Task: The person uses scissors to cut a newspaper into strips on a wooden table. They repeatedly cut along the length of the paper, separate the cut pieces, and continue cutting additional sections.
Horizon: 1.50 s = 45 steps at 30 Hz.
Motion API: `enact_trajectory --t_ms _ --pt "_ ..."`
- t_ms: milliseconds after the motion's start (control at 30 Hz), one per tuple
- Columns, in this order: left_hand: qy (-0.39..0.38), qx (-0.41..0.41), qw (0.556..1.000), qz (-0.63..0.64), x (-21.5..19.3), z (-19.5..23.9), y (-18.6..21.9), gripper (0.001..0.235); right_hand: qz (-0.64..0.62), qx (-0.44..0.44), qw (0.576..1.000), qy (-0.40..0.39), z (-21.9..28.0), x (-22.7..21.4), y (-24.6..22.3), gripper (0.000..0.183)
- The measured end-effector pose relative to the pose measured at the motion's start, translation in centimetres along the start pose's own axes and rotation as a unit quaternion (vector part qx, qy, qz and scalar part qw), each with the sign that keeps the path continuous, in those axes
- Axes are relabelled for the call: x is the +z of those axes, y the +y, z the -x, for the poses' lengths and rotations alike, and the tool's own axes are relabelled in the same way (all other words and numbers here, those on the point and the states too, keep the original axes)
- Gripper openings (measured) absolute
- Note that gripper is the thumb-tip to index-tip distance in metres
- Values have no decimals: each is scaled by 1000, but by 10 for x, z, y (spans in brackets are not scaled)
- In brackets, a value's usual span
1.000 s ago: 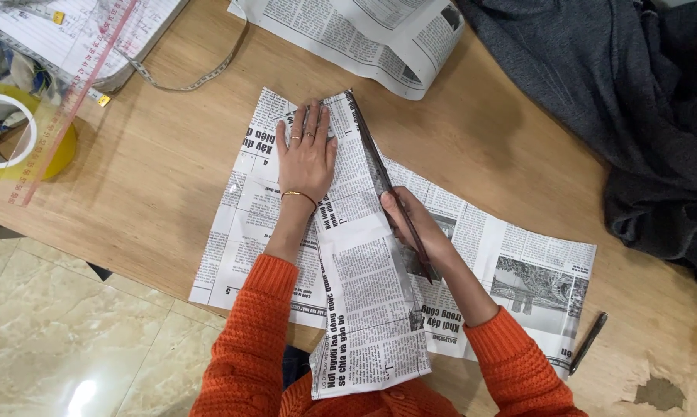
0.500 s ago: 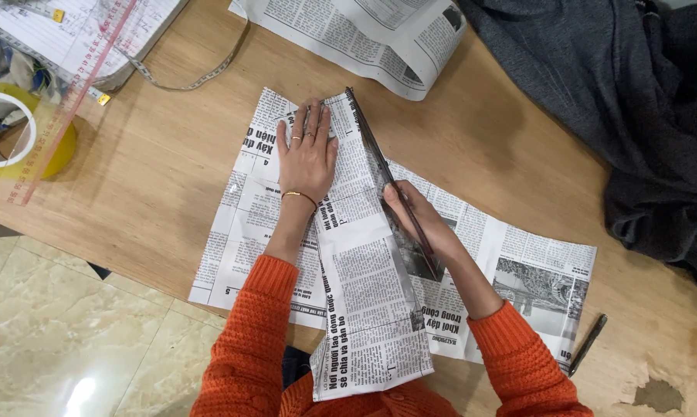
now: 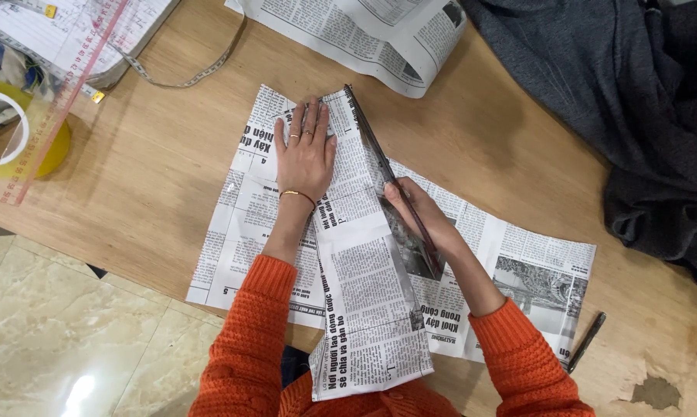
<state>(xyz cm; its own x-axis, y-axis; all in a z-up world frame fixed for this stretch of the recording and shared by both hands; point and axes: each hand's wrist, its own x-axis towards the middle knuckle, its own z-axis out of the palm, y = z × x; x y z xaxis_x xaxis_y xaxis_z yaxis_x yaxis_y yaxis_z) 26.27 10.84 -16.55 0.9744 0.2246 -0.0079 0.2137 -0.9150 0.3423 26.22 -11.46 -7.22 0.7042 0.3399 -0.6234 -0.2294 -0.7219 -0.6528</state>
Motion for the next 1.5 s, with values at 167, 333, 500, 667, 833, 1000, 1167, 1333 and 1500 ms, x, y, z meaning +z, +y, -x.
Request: enact_trajectory --t_ms 167,333,500,667,833,1000,1167,1333,1500 --pt "7 6 1000 1 1 1 0 54 -12 11 1000 6 10 -1 -16 63" --pt "12 7 1000 0 1 0 0 54 5 18 1000 17 8 0 -17 59" --pt "7 5 1000 -2 0 1 0 55 -1 30 999 25 7 4 -9 59" --pt "0 4 1000 -6 1 0 0 55 -195 -28 979 45 27 8 -5 51" --pt "20 14 1000 0 2 1 -3 56 -211 -72 973 50 75 4 22 46" --pt "136 67 987 58 -1 4 -12 54 -239 -52 967 69 129 7 63 51" --pt "258 25 932 254 -18 41 -18 49 -254 -7 961 111 171 19 121 58" --pt "126 -30 929 347 -67 169 13 58 -187 48 959 207 193 26 168 49" --pt "34 -105 928 357 -66 261 14 64 30 128 942 308 204 18 142 57"
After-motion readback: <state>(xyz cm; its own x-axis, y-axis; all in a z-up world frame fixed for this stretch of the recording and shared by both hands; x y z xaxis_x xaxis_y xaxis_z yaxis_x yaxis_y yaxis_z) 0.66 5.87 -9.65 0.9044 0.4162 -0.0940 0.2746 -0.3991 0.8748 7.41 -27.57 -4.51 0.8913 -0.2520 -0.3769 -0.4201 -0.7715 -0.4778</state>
